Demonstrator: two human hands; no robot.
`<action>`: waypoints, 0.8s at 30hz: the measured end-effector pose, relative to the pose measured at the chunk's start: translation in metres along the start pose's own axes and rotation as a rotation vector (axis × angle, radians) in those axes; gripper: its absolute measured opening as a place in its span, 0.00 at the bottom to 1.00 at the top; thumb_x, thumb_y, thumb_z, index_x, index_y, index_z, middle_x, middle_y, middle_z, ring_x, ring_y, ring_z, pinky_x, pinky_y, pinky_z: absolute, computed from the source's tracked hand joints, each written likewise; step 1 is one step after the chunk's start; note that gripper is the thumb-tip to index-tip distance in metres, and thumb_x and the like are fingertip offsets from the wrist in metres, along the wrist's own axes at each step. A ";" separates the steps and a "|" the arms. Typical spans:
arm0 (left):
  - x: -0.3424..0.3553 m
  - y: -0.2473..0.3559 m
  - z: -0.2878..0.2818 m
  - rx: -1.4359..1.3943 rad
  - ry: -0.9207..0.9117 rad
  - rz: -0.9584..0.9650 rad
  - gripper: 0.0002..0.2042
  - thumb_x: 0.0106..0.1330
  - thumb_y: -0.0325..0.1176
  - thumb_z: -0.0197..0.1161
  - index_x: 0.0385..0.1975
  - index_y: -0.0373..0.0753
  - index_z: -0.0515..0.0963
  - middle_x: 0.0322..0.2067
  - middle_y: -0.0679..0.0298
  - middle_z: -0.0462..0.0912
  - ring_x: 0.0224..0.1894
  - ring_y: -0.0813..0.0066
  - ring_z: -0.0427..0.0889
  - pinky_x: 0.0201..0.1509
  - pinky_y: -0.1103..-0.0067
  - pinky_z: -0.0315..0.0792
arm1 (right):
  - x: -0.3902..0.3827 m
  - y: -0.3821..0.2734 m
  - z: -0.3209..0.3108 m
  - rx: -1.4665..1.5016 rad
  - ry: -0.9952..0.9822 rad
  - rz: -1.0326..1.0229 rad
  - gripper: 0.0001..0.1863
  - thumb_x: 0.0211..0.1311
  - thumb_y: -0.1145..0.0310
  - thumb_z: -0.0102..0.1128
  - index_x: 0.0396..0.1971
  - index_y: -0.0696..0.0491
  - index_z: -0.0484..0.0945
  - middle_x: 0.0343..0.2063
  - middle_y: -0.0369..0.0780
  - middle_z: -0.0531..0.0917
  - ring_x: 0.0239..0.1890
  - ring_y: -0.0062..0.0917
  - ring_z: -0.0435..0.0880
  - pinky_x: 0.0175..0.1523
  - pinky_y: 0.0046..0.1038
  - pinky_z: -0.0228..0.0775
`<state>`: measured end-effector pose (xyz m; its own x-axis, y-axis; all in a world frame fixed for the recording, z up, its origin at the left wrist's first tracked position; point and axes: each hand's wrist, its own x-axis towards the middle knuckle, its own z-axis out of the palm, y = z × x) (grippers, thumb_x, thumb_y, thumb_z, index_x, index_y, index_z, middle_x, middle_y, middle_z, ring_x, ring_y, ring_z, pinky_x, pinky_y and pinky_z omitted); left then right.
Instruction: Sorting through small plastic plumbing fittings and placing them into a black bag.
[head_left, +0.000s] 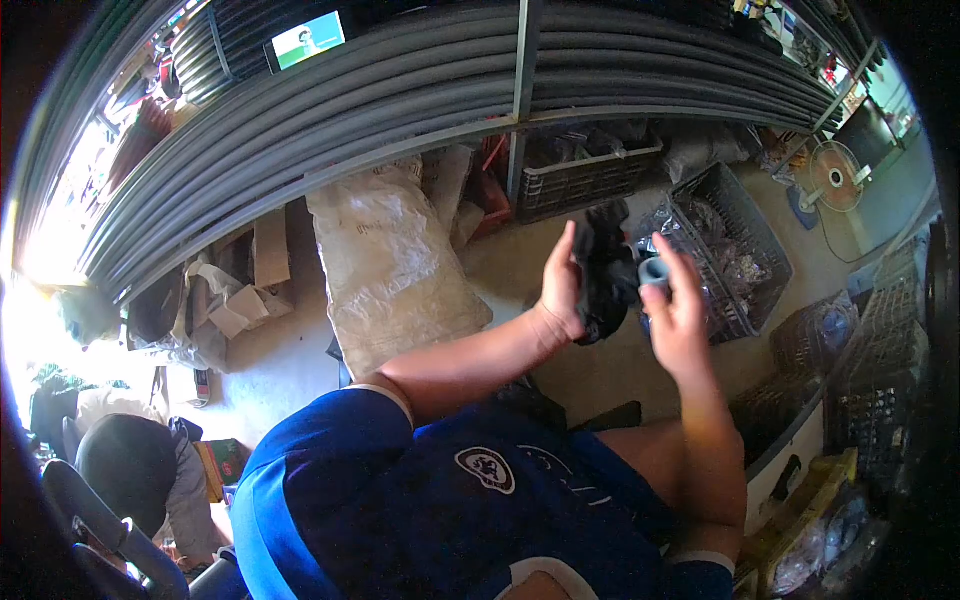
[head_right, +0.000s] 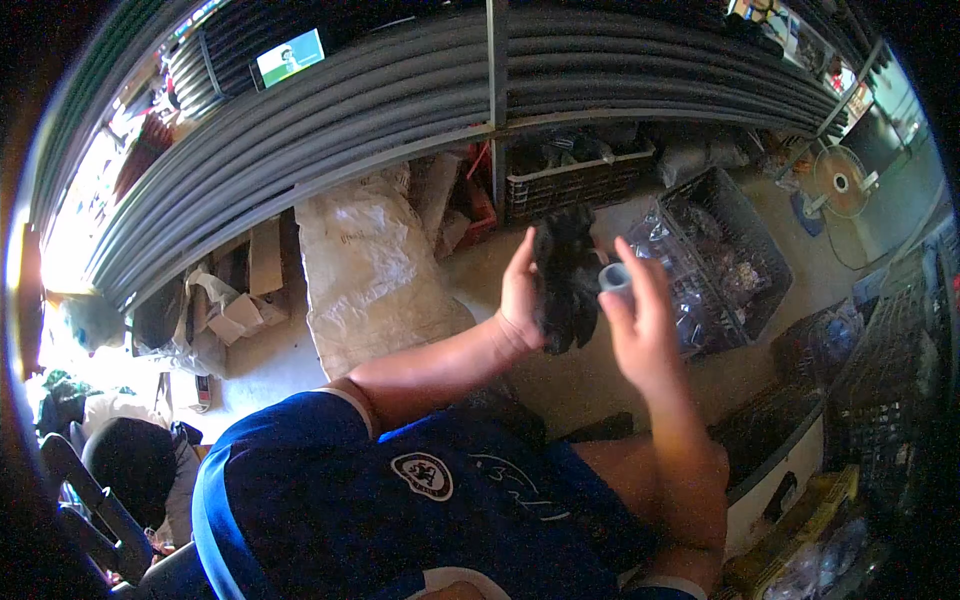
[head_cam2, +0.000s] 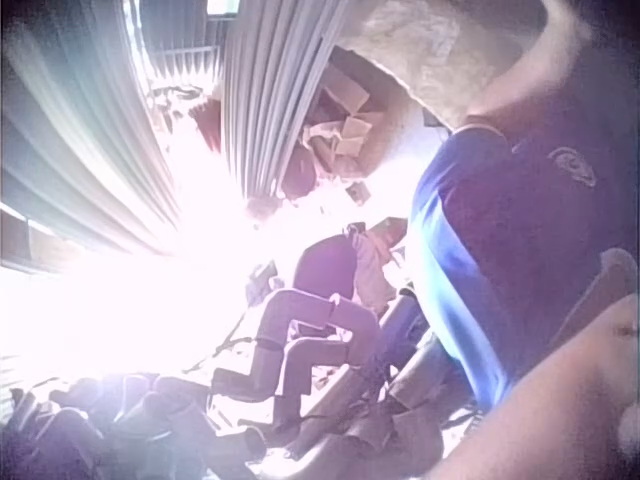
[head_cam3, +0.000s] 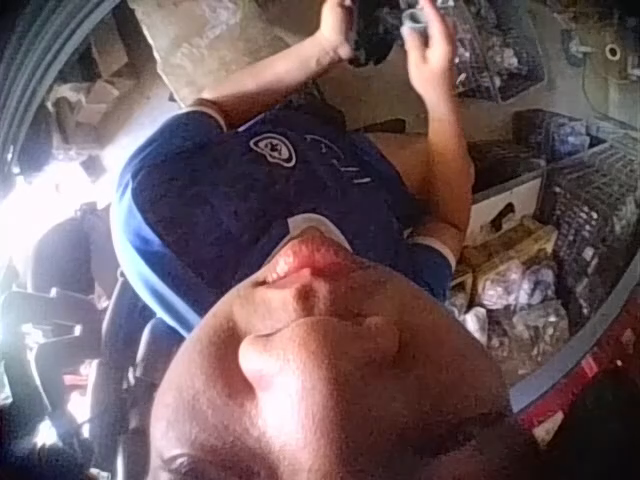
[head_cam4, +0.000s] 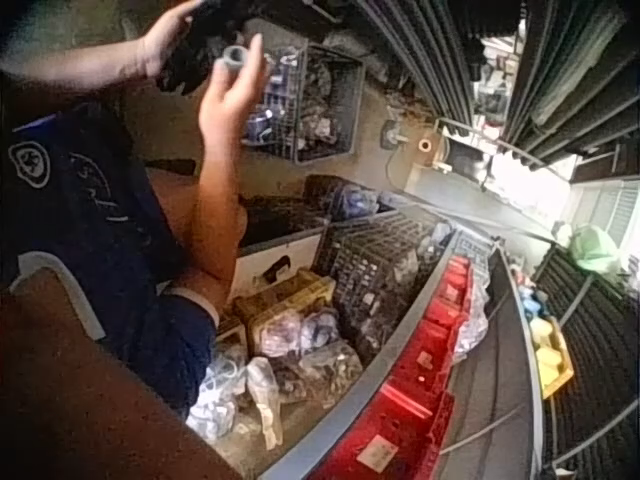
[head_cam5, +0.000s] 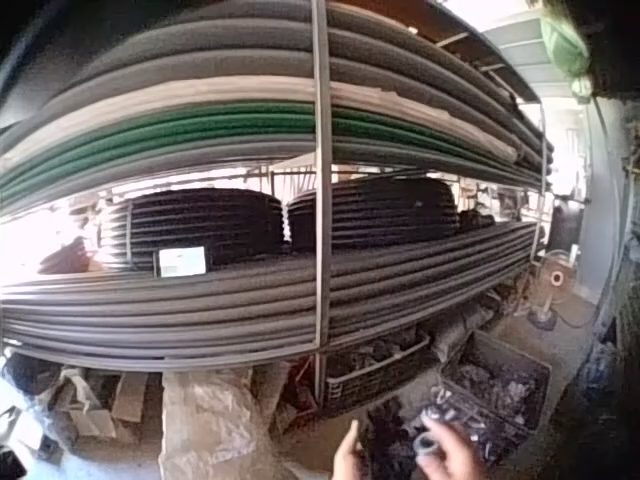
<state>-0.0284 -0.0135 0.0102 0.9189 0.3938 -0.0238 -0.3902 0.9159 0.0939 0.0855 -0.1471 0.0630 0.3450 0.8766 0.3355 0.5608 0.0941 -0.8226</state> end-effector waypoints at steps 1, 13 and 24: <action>-0.002 -0.009 0.001 0.011 -0.032 -0.023 0.35 0.72 0.66 0.45 0.60 0.40 0.76 0.54 0.54 0.82 0.52 0.57 0.83 0.62 0.64 0.75 | -0.001 0.001 0.009 -0.266 -0.006 -0.154 0.30 0.72 0.67 0.56 0.71 0.57 0.63 0.54 0.47 0.74 0.52 0.37 0.75 0.61 0.35 0.68; 0.002 -0.004 0.012 0.480 0.262 0.246 0.09 0.67 0.34 0.66 0.40 0.38 0.76 0.32 0.66 0.79 0.33 0.77 0.79 0.36 0.75 0.78 | -0.008 0.032 0.029 0.388 -0.083 0.228 0.45 0.71 0.61 0.62 0.77 0.54 0.42 0.75 0.49 0.52 0.75 0.37 0.56 0.76 0.39 0.51; -0.004 0.014 0.032 0.847 0.006 0.729 0.16 0.60 0.31 0.75 0.35 0.39 0.69 0.33 0.64 0.82 0.38 0.77 0.82 0.44 0.75 0.78 | -0.006 0.042 0.015 0.731 0.159 0.389 0.25 0.76 0.49 0.52 0.46 0.60 0.80 0.40 0.40 0.84 0.44 0.25 0.83 0.54 0.32 0.74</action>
<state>-0.0353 -0.0051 0.0436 0.4851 0.8180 0.3091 -0.6674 0.1180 0.7353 0.0960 -0.1414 0.0196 0.5451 0.8382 -0.0181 -0.2299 0.1287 -0.9647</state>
